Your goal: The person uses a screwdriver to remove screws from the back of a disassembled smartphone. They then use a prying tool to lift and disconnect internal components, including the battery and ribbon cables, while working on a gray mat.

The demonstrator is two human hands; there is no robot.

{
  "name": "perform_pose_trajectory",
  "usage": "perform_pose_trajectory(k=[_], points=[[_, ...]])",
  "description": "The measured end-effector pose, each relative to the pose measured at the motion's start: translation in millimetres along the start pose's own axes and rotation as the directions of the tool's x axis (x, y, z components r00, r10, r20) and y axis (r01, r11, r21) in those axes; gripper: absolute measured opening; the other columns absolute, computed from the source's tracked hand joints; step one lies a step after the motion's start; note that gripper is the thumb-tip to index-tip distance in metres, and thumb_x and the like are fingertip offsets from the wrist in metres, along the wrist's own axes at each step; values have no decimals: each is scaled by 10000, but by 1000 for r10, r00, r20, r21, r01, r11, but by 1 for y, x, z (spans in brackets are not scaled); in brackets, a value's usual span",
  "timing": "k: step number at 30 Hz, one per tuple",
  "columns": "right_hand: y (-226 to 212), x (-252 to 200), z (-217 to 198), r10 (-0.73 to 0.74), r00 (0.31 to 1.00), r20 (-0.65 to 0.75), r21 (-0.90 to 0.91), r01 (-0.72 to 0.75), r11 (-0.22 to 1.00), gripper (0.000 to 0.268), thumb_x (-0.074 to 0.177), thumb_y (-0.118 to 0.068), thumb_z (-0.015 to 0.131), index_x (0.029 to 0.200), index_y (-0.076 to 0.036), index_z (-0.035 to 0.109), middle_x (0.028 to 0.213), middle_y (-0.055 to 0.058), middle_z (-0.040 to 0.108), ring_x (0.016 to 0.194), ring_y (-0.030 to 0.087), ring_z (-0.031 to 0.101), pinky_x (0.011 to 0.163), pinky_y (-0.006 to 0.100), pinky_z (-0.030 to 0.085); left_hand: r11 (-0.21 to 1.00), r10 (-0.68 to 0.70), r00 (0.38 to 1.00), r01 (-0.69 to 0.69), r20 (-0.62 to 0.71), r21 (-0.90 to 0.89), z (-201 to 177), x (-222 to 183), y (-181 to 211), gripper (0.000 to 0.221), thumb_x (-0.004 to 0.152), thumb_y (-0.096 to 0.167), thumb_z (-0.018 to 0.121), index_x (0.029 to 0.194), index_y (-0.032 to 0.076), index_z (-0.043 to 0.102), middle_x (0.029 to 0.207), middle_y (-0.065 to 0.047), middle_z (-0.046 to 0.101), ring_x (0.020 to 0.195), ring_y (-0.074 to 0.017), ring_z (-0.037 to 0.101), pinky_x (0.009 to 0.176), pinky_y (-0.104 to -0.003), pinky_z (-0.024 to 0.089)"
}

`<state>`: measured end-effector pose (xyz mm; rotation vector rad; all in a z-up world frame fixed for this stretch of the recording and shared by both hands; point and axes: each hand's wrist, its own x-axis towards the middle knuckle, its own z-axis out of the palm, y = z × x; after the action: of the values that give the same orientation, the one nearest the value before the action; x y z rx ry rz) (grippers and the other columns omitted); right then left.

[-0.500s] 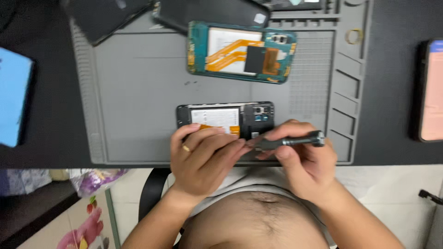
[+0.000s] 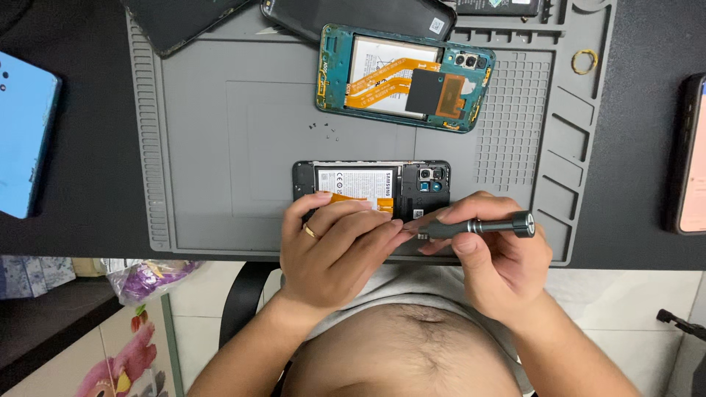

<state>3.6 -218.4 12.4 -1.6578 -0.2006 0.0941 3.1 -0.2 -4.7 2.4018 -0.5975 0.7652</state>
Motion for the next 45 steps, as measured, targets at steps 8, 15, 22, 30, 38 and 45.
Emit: perform_pose_trajectory(k=[8,15,22,30,38,45], points=[[4,13,-19,-18,990,-141,-191,-9,982,343,1098,-293,556,1168,41,594,993,188,679,694,254,789,637,273,633,995,12,1000,-12,6,96,-2,2,2,415,1040,572,725,1154,176,772,1016,42,761,991,-171,735,985,-395,519],[-2,31,-20,-35,983,-178,-342,-29,939,269,1140,-194,547,1216,59,602,1013,177,688,804,261,822,672,263,653,986,-35,994,18,102,164,-1,5,5,311,1075,482,699,1154,189,761,1203,23,750,1157,-196,714,1018,-410,507],[-5,36,-14,-31,990,-135,-403,-26,915,233,1135,-219,561,1201,-5,625,1038,131,693,812,217,825,649,265,671,985,-33,994,14,106,174,0,5,5,254,1073,433,710,1123,187,754,1204,27,752,1156,-198,712,1010,-404,505],[-24,51,-18,-133,989,59,-571,143,808,144,1108,-109,636,1193,-6,689,1046,104,749,835,199,750,775,291,555,989,-86,987,68,136,132,-7,5,5,270,1064,444,694,1151,195,753,1242,10,743,1185,-217,703,1060,-451,475],[-64,86,-30,-91,944,316,-651,286,703,238,1045,-220,765,1253,-119,707,999,19,659,621,146,651,625,325,500,943,-274,948,232,163,238,-52,-22,-34,380,1052,437,681,1255,142,810,1368,-86,746,1305,-353,699,1204,-567,432],[-74,104,-6,109,866,487,-830,421,365,294,910,-187,725,1130,-196,531,696,42,603,542,392,637,329,560,451,948,-222,974,207,38,243,-46,-31,-48,348,1151,225,667,1192,-67,851,1297,-254,789,1225,-501,722,1179,-565,519]])
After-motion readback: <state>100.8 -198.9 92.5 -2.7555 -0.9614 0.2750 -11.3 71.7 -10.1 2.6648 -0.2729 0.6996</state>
